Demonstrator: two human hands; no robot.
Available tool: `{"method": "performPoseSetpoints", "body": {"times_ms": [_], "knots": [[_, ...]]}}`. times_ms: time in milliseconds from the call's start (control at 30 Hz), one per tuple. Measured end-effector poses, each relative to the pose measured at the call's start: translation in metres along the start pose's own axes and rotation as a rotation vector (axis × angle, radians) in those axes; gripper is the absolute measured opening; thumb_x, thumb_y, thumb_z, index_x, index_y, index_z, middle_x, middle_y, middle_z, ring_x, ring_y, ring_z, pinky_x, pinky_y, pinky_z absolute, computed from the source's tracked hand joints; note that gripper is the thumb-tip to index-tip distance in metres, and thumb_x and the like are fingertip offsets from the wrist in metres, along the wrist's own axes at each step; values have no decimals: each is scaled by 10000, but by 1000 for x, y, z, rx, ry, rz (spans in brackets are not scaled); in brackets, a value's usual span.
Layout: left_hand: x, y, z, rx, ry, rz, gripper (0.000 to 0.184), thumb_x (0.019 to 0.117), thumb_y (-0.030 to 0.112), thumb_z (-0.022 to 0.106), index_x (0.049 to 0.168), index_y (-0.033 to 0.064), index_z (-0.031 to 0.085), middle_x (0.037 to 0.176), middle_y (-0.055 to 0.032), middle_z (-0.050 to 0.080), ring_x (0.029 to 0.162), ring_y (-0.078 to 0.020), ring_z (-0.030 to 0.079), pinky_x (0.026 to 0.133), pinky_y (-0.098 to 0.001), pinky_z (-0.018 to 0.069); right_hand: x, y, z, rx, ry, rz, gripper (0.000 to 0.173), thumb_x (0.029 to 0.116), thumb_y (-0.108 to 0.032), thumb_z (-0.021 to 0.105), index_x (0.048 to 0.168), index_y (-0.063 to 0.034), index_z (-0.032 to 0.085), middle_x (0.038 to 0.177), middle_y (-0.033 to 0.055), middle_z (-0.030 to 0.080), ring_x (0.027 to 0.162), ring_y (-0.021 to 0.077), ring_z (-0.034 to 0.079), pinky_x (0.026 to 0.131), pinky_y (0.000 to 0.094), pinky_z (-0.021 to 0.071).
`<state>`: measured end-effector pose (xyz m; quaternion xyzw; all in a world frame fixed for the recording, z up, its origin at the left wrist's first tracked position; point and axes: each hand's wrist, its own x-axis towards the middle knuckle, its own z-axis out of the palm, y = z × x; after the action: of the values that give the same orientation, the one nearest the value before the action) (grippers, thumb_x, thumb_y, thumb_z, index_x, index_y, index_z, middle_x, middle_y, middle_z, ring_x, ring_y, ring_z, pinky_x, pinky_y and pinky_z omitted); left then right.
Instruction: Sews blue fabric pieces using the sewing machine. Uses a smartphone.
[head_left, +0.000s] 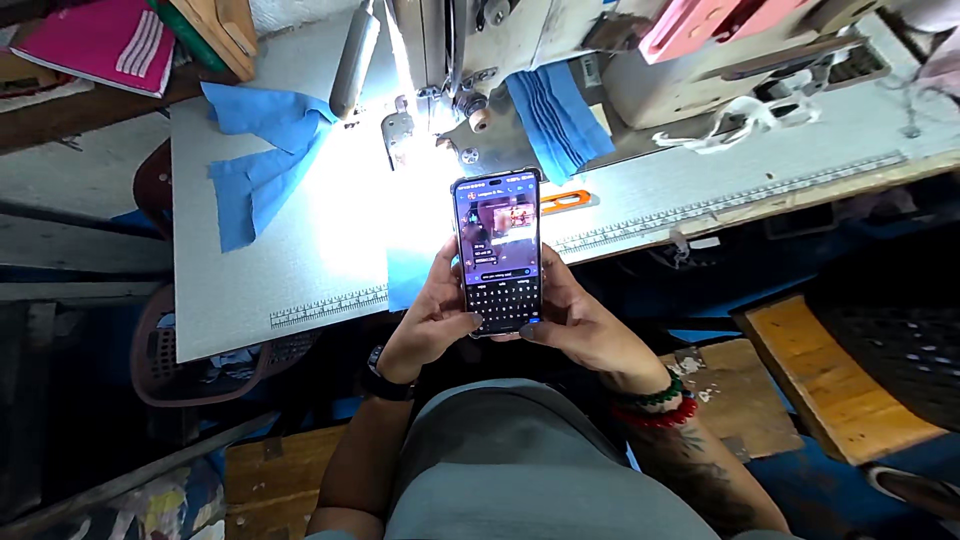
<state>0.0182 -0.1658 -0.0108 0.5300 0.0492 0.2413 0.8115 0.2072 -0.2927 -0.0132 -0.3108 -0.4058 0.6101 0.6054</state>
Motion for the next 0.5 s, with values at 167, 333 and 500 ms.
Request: {"method": "performPoseSetpoints", "body": {"times_ms": [167,333,500], "knots": [[0,-1,-1,-38,-12,3,907,872,-93,524,1619,251,141,1430,-80,549,1170,-193,649,986,-411,560,-1,0,-3,23,-27,11,868,909,63,596,1599,-299,213,1443,73,554,1242,273,639,973,459,605],[0,-1,-1,-68,-27,21,907,876,-102,521,1618,261,147,1448,-72,538,1181,-192,645,994,-413,556,-1,0,-3,37,-41,6,852,915,64,571,1596,-305,215,1450,73,546,1249,272,634,977,468,602],[-2,-2,-2,-56,-25,34,908,876,-106,525,1620,260,157,1405,-64,574,1175,-180,649,1005,-405,549,-2,-1,-1,132,-21,15,647,1020,-53,474,1578,-327,294,1446,73,566,1227,267,652,965,463,602]]}}
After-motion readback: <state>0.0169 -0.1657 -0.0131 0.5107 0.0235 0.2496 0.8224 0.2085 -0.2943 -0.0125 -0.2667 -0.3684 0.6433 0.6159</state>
